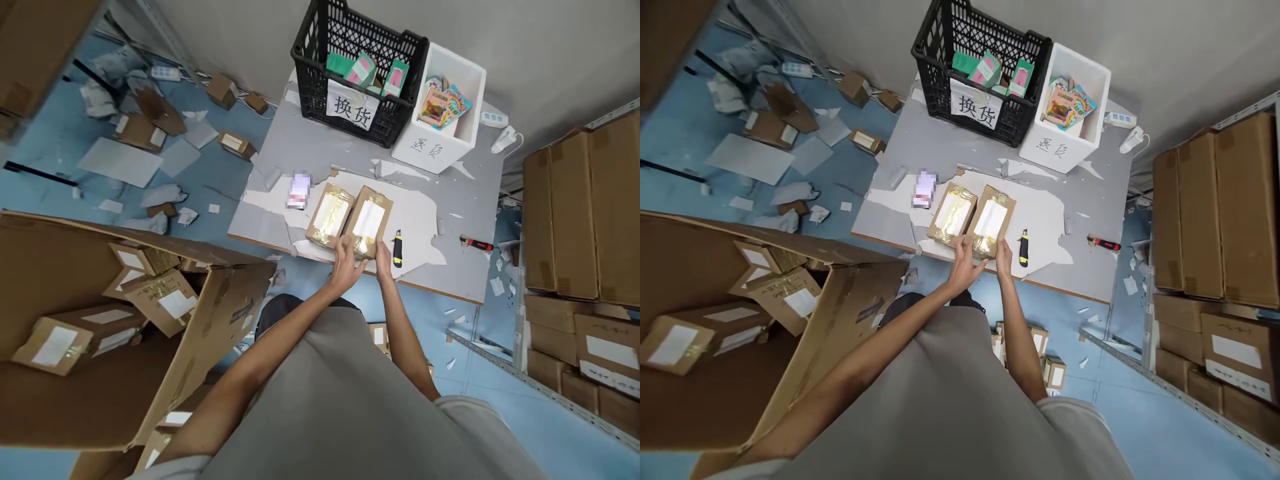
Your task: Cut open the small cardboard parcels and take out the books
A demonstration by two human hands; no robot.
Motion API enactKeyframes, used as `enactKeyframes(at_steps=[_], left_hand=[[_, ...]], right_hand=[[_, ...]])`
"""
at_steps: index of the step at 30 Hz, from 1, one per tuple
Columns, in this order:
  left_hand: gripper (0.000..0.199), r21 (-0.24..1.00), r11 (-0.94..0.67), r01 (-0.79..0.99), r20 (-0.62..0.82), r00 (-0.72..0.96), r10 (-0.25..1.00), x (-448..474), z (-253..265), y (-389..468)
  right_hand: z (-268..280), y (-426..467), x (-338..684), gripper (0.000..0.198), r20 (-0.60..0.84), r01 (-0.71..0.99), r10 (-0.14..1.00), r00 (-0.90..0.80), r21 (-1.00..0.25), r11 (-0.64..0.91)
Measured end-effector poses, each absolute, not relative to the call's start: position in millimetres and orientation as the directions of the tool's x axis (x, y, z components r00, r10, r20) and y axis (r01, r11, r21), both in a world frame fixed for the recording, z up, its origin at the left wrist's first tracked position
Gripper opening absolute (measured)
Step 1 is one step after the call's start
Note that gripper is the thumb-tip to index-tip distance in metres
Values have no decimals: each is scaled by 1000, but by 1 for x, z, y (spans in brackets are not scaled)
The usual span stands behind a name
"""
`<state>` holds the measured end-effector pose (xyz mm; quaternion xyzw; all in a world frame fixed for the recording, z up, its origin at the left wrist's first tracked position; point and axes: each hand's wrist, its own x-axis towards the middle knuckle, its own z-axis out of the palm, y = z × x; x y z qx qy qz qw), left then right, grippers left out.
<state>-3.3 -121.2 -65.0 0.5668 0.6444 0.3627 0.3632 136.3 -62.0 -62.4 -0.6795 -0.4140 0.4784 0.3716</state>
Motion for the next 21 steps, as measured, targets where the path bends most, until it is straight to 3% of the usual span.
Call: enactKeyframes(at_steps=[3, 5, 8, 12, 21], left_hand=[[66, 886, 91, 455, -96, -12, 995, -32, -73, -129], [57, 887, 114, 447, -101, -54, 993, -60, -70, -137], [49, 895, 153, 418, -77, -195, 978, -111, -63, -158], [48, 919, 224, 325, -69, -426, 902, -189, -60, -204], [51, 910, 401, 110, -159, -799, 580, -387, -88, -379]], right_hand=[[-60, -59, 131, 64, -267, 313, 907, 326, -875, -370], [-52, -62, 120, 58, -133, 385, 937, 323, -886, -258], [-40, -72, 82, 54, -22, 444, 988, 156, -891, -90], [-31, -94, -4, 50, -34, 455, 990, -135, -890, 32], [-53, -200, -222, 48, -179, 433, 799, -573, -895, 110]])
